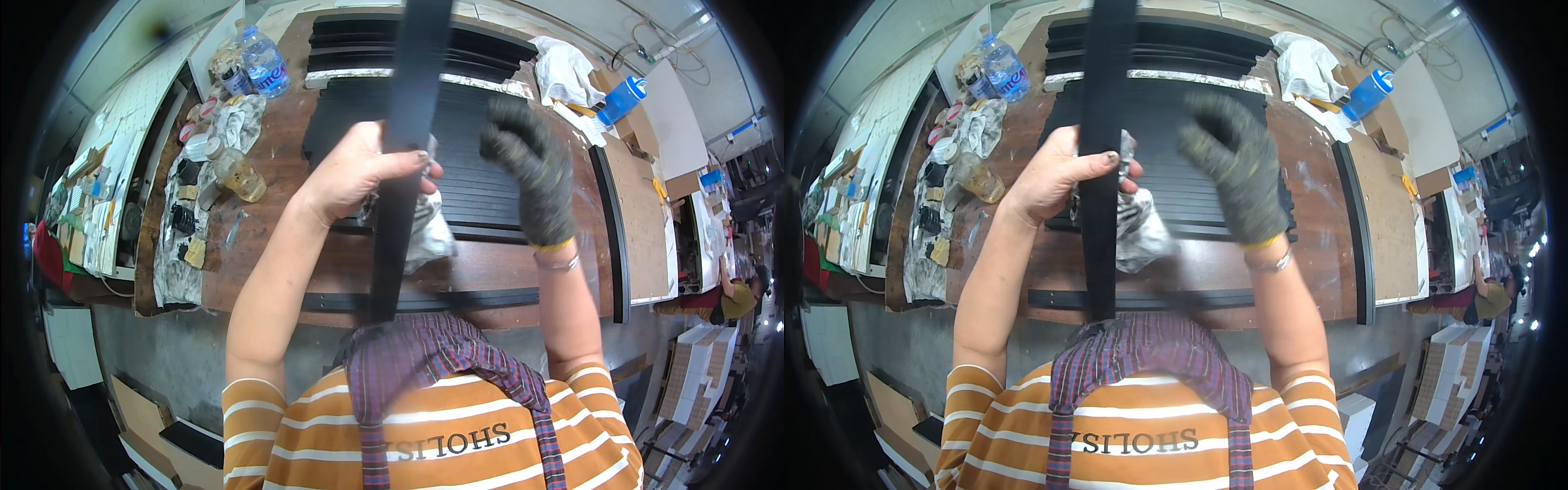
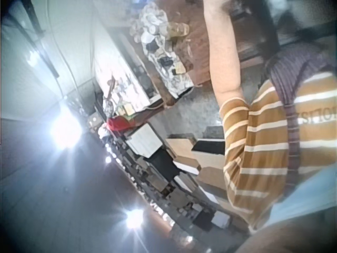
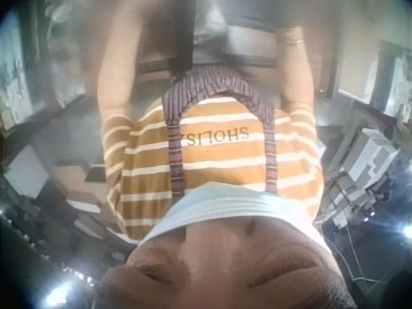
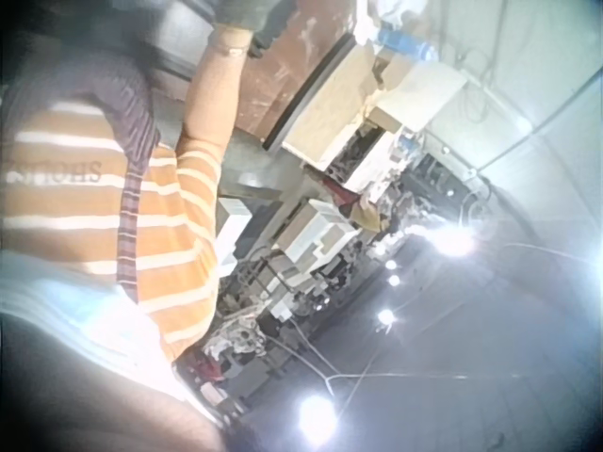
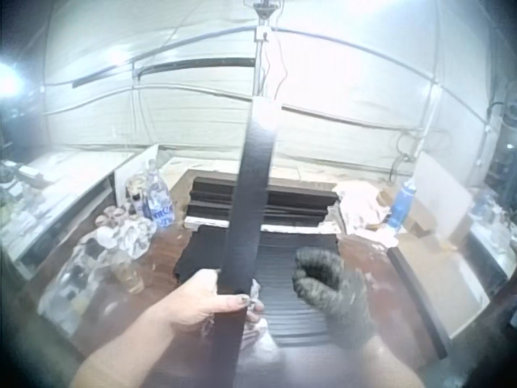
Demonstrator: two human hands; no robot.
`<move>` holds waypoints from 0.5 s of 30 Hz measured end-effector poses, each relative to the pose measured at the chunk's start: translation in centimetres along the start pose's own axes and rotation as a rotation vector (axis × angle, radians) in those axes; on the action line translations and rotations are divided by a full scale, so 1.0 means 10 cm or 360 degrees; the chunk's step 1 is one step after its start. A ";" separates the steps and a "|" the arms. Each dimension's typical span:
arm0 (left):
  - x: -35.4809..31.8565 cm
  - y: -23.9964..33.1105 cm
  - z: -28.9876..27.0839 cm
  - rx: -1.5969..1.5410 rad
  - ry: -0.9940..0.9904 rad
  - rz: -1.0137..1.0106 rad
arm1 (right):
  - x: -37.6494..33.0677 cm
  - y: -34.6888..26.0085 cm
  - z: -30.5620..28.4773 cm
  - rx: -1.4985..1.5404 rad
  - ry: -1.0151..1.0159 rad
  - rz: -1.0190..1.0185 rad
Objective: The person wipes black plastic panels with a white cloth and a yellow sponge, handling them one at a time on a wooden workbench. The person occasionally flips the panels and uses a small metal tool to scrape edges before stacking the cleaned panels.
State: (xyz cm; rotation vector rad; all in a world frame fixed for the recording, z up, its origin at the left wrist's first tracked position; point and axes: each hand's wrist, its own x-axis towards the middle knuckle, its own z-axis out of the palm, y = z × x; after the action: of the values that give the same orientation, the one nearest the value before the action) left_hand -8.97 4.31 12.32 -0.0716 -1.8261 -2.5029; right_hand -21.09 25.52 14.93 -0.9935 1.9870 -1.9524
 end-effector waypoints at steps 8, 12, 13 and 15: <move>0.31 -0.47 0.22 0.0072 -0.0091 -0.0164 | 0.48 0.16 -0.03 0.1752 -0.0675 0.0326; -0.04 -0.72 -0.20 0.0101 0.0211 -0.0277 | 0.43 0.26 -0.39 0.1925 -0.0258 0.0285; -0.16 -0.77 -0.28 0.0313 0.0495 -0.0437 | 0.38 0.29 -0.51 0.1958 -0.0175 0.0254; -0.39 -0.85 -0.34 0.1590 0.0635 -0.0600 | 0.31 0.39 -0.71 0.1911 0.0246 0.0236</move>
State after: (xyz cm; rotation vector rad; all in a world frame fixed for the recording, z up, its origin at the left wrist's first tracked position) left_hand -5.69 3.66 2.97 0.7824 -2.7654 -1.2890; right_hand -28.71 29.27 13.11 -0.3470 0.5624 -2.5285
